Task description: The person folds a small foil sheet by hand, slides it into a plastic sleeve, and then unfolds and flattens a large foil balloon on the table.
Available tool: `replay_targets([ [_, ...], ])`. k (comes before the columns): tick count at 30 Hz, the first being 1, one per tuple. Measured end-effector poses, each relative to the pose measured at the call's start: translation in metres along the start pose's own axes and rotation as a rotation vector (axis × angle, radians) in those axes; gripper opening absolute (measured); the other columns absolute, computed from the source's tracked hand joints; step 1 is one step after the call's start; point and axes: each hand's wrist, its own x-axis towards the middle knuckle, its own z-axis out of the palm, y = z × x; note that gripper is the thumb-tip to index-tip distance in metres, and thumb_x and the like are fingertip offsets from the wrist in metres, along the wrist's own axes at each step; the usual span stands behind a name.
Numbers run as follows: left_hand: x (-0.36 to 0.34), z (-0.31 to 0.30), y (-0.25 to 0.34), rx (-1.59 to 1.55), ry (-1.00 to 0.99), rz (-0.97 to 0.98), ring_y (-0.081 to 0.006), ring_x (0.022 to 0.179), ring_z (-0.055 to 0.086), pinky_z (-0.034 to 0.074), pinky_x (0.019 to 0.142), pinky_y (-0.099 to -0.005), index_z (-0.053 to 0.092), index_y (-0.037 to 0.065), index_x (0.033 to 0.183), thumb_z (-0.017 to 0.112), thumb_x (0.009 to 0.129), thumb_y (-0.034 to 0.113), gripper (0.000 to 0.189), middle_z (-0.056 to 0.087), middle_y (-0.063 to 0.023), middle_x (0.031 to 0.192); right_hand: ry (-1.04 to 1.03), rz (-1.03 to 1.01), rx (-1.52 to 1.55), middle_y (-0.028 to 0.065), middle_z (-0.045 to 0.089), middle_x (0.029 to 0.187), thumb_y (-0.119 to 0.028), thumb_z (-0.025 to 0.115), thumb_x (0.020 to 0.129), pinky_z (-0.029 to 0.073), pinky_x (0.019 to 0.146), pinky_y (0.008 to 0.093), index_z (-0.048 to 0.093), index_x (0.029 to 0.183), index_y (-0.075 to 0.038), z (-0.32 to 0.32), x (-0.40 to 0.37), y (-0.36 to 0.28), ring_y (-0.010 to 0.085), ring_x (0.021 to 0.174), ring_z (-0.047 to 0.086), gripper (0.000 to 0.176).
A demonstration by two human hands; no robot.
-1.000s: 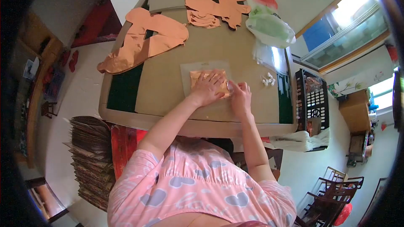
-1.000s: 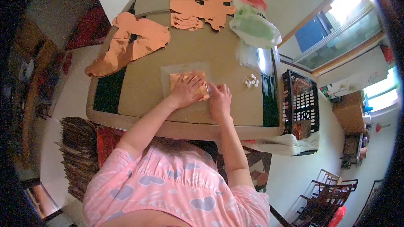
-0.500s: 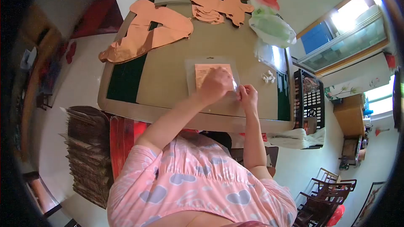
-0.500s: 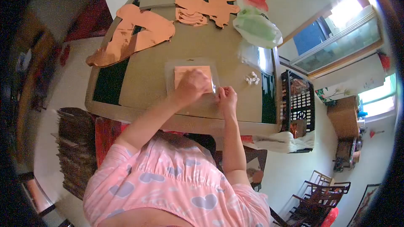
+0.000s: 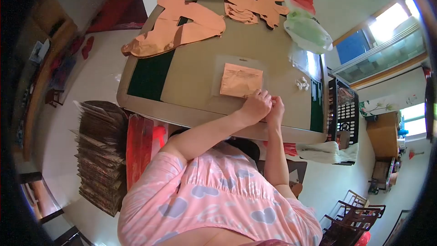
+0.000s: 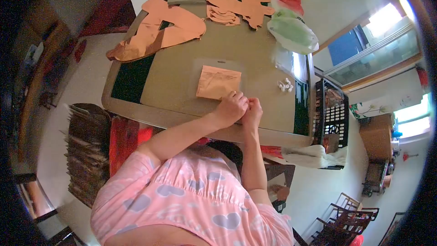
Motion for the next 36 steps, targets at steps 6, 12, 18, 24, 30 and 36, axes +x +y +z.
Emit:
replay_targets([
  [6, -0.019, -0.001, -0.002, -0.018, 0.029, -0.068, -0.0215, 0.089, 0.056, 0.045, 0.077, -0.0354, 0.063, 0.007, 0.084, 0.057, 0.077, 0.016, 0.013, 0.059, -0.0058, 0.085, -0.015, 0.059, -0.075, 0.0104, 0.064, 0.065, -0.012, 0.061, 0.089, 0.048, 0.05, 0.0275, 0.058, 0.09, 0.002, -0.013, -0.004, -0.039, 0.0139, 0.058, 0.062, 0.013],
  [12, -0.012, -0.024, -0.007, -0.328, 0.081, -0.152, -0.0229, 0.089, 0.056, 0.046, 0.077, -0.0374, 0.063, 0.007, 0.081, 0.057, 0.077, 0.015, 0.012, 0.06, -0.0066, 0.086, -0.045, 0.116, 0.111, 0.0129, 0.064, 0.064, -0.017, 0.062, 0.091, 0.045, 0.044, 0.0299, 0.058, 0.091, 0.001, -0.007, 0.0, -0.019, 0.0152, 0.05, 0.059, 0.019],
  [18, -0.01, 0.003, 0.001, -0.104, 0.006, -0.09, -0.0247, 0.089, 0.057, 0.046, 0.079, -0.0394, 0.063, 0.005, 0.079, 0.058, 0.074, 0.016, 0.013, 0.06, -0.0086, 0.084, 0.0, -0.008, 0.005, 0.0142, 0.064, 0.066, -0.017, 0.063, 0.09, 0.046, 0.048, 0.0316, 0.059, 0.09, 0.001, -0.004, -0.003, -0.01, 0.0155, 0.05, 0.059, 0.019],
  [24, -0.029, -0.013, -0.014, -0.202, 0.113, -0.158, -0.0223, 0.079, 0.058, 0.047, 0.072, -0.038, 0.057, 0.005, 0.079, 0.059, 0.083, 0.013, 0.009, 0.06, -0.007, 0.078, -0.06, 0.094, 0.074, 0.0149, 0.066, 0.068, -0.017, 0.062, 0.091, 0.048, 0.05, 0.0311, 0.058, 0.088, 0.001, -0.004, -0.006, -0.022, 0.0145, 0.053, 0.062, 0.018],
  [30, -0.071, -0.094, -0.085, -1.254, 0.349, -0.914, -0.0149, 0.076, 0.065, 0.051, 0.061, -0.0279, 0.05, 0.003, 0.097, 0.055, 0.095, 0.023, 0.021, 0.066, -0.0089, 0.09, -0.145, 0.113, 0.269, 0.0133, 0.067, 0.066, -0.017, 0.058, 0.092, 0.041, 0.039, 0.0259, 0.057, 0.092, -0.001, -0.006, -0.001, -0.012, 0.0114, 0.045, 0.055, 0.016],
  [36, -0.184, -0.165, -0.271, 0.206, 1.116, -1.019, -0.0249, 0.094, 0.061, 0.048, 0.084, -0.0354, 0.049, -0.006, 0.12, 0.056, 0.094, 0.026, 0.042, 0.062, -0.0199, 0.105, -0.186, 0.125, 0.114, 0.0137, 0.067, 0.07, -0.013, 0.06, 0.09, 0.05, 0.051, 0.0305, 0.057, 0.091, 0.004, -0.011, 0.002, -0.016, 0.0146, 0.055, 0.063, 0.018],
])
